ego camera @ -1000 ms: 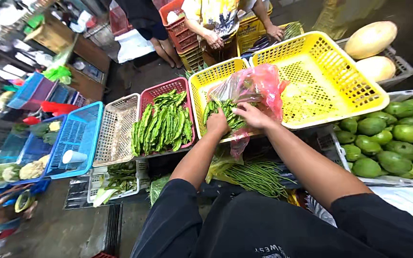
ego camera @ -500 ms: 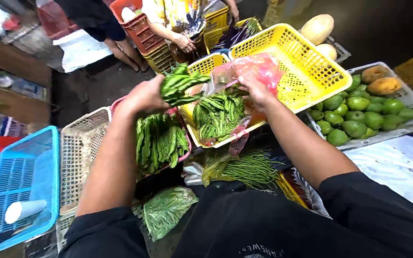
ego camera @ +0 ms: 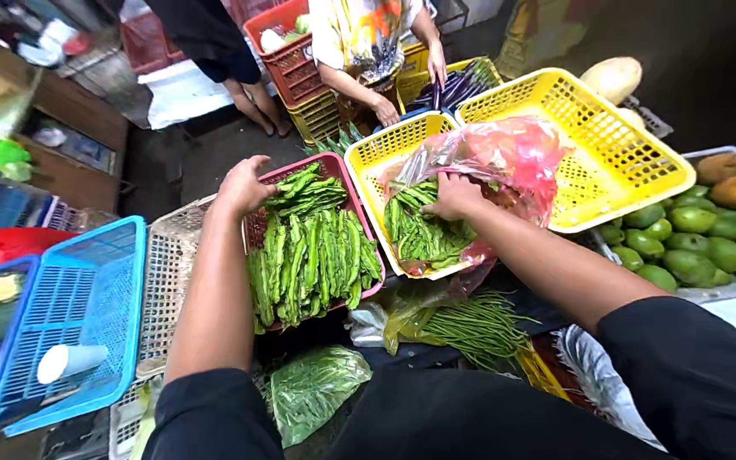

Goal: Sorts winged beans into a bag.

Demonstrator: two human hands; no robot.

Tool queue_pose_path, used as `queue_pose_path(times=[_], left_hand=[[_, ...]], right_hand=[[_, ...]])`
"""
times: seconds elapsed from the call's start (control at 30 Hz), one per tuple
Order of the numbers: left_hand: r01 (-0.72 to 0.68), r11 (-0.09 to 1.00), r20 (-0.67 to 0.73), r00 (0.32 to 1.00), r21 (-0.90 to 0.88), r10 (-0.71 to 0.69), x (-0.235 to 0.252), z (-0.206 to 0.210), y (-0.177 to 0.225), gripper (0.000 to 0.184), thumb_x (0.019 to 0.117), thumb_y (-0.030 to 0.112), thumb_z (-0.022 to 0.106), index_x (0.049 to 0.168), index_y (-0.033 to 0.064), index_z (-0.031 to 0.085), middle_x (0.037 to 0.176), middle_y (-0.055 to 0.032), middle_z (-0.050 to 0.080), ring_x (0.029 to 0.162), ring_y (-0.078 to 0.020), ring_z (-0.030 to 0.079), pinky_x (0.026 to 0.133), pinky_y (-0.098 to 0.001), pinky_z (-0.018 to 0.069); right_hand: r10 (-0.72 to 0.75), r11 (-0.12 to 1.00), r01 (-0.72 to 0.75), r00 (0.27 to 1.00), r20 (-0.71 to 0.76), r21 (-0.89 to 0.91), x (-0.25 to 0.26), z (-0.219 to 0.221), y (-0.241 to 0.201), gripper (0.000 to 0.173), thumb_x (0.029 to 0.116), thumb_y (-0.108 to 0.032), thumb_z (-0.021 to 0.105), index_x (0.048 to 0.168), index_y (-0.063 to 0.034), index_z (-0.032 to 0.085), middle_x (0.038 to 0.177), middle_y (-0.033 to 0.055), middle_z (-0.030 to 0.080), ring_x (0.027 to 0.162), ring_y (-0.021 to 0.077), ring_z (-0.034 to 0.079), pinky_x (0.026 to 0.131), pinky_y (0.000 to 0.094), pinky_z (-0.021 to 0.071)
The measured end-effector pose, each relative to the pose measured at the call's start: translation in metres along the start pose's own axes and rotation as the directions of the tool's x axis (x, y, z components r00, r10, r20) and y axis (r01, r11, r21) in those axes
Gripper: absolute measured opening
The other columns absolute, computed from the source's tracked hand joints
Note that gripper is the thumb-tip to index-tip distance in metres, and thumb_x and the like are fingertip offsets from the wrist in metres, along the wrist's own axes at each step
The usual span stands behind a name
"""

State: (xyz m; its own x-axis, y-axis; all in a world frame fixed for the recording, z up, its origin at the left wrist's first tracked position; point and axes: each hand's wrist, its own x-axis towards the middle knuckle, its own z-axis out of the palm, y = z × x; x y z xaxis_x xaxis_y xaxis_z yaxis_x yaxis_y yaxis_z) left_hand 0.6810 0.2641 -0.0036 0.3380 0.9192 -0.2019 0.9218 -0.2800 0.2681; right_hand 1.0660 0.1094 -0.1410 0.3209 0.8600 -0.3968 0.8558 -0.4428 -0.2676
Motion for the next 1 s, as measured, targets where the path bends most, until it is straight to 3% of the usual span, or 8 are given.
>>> queue_pose_path(times=[0.07, 0.2, 0.33, 0.43, 0.53, 0.67, 0.83, 1.0], left_hand=[[-0.039, 0.994, -0.069, 0.997, -0.104, 0.032, -0.034, -0.022, 0.011, 0.061, 0.0931, 0.024, 0.077, 0.147, 0.0114, 0.052, 0.142, -0.0194, 0.058, 0.130, -0.0385, 0.057, 0.108, -0.0624, 0.0452], [-0.288, 0.891, -0.188, 0.954, -0.350, 0.234, -0.120, -0.039, 0.022, 0.052, 0.0940, 0.022, 0.071, 0.143, 0.0108, 0.056, 0.132, -0.0100, 0.066, 0.118, -0.0208, 0.066, 0.101, -0.0439, 0.0550], [-0.482, 0.522, -0.224, 0.848, -0.704, 0.480, -0.205, 0.001, 0.036, 0.050, 0.0922, 0.039, 0.073, 0.134, 0.0124, 0.064, 0.128, -0.0070, 0.069, 0.115, -0.0244, 0.068, 0.101, -0.0441, 0.0575], [-0.356, 0.291, -0.085, 0.749, -0.888, 0.657, -0.218, 0.074, 0.064, 0.046, 0.0975, 0.034, 0.070, 0.131, 0.0034, 0.066, 0.123, -0.0116, 0.071, 0.111, -0.0242, 0.069, 0.098, -0.0417, 0.0584], [-0.196, 0.535, 0.116, 0.862, -0.822, 0.494, -0.203, 0.131, 0.117, 0.035, 0.0974, 0.020, 0.066, 0.128, 0.0032, 0.065, 0.113, -0.0053, 0.073, 0.101, -0.0147, 0.071, 0.090, -0.0340, 0.0605], [-0.082, 0.825, 0.262, 0.926, -0.560, 0.270, -0.158, 0.158, 0.179, 0.040, 0.0987, 0.034, 0.065, 0.131, 0.0115, 0.065, 0.113, -0.0026, 0.073, 0.102, -0.0125, 0.070, 0.094, -0.0387, 0.0579], [-0.133, 0.923, 0.236, 0.944, -0.362, 0.229, -0.095, 0.186, 0.242, 0.044, 0.0999, 0.035, 0.064, 0.136, 0.0102, 0.062, 0.119, -0.0134, 0.072, 0.108, -0.0307, 0.070, 0.095, -0.0579, 0.0547], [-0.433, 0.901, 0.045, 0.900, -0.028, 0.433, -0.018, 0.243, 0.265, 0.051, 0.0913, 0.009, 0.066, 0.142, 0.0125, 0.061, 0.145, -0.0145, 0.057, 0.139, -0.0386, 0.048, 0.110, -0.0613, 0.0422]], right_hand=[[0.003, 0.998, -0.005, 1.000, -0.030, -0.063, 0.011, 0.016, -0.006, 0.102, 0.0779, -0.059, 0.082, 0.148, 0.0022, 0.042, 0.138, 0.0356, 0.053, 0.128, 0.0571, 0.050, 0.095, 0.0771, 0.0429], [-0.083, 0.988, 0.074, 0.995, -0.059, -0.138, 0.008, 0.008, -0.018, 0.065, 0.0898, -0.039, 0.073, 0.138, -0.0005, 0.052, 0.113, 0.0314, 0.067, 0.106, 0.0526, 0.065, 0.082, 0.0718, 0.0509], [-0.085, 0.990, 0.096, 0.991, 0.105, -0.101, 0.000, -0.024, -0.019, 0.054, 0.0934, -0.039, 0.068, 0.136, -0.0076, 0.057, 0.112, 0.0268, 0.069, 0.107, 0.0477, 0.066, 0.085, 0.0721, 0.0505], [-0.198, 0.979, 0.202, 0.963, 0.183, -0.006, 0.005, -0.045, -0.003, 0.050, 0.0958, -0.039, 0.068, 0.138, -0.0141, 0.061, 0.118, 0.0237, 0.069, 0.112, 0.0456, 0.064, 0.092, 0.0742, 0.0469], [-0.270, 0.963, 0.271, 0.949, 0.166, 0.018, -0.006, -0.070, 0.015, 0.044, 0.0950, -0.031, 0.071, 0.135, -0.0139, 0.063, 0.116, 0.0208, 0.070, 0.109, 0.0423, 0.066, 0.092, 0.0706, 0.0495], [-0.334, 0.940, 0.317, 0.931, 0.149, 0.126, -0.045, -0.106, 0.026, 0.041, 0.0978, -0.021, 0.070, 0.135, -0.0070, 0.059, 0.116, 0.0198, 0.068, 0.105, 0.0363, 0.068, 0.093, 0.0617, 0.0527], [-0.347, 0.838, 0.284, 0.936, 0.054, 0.467, -0.077, -0.106, 0.082, 0.038, 0.0979, -0.018, 0.069, 0.133, -0.0082, 0.059, 0.113, 0.0166, 0.069, 0.097, 0.0286, 0.070, 0.089, 0.0536, 0.0573], [-0.354, 0.475, 0.189, 0.935, -0.010, 0.860, -0.112, -0.080, 0.136, 0.034, 0.1002, -0.006, 0.060, 0.134, -0.0050, 0.058, 0.108, 0.0125, 0.071, 0.083, 0.0190, 0.070, 0.076, 0.0368, 0.0618]])
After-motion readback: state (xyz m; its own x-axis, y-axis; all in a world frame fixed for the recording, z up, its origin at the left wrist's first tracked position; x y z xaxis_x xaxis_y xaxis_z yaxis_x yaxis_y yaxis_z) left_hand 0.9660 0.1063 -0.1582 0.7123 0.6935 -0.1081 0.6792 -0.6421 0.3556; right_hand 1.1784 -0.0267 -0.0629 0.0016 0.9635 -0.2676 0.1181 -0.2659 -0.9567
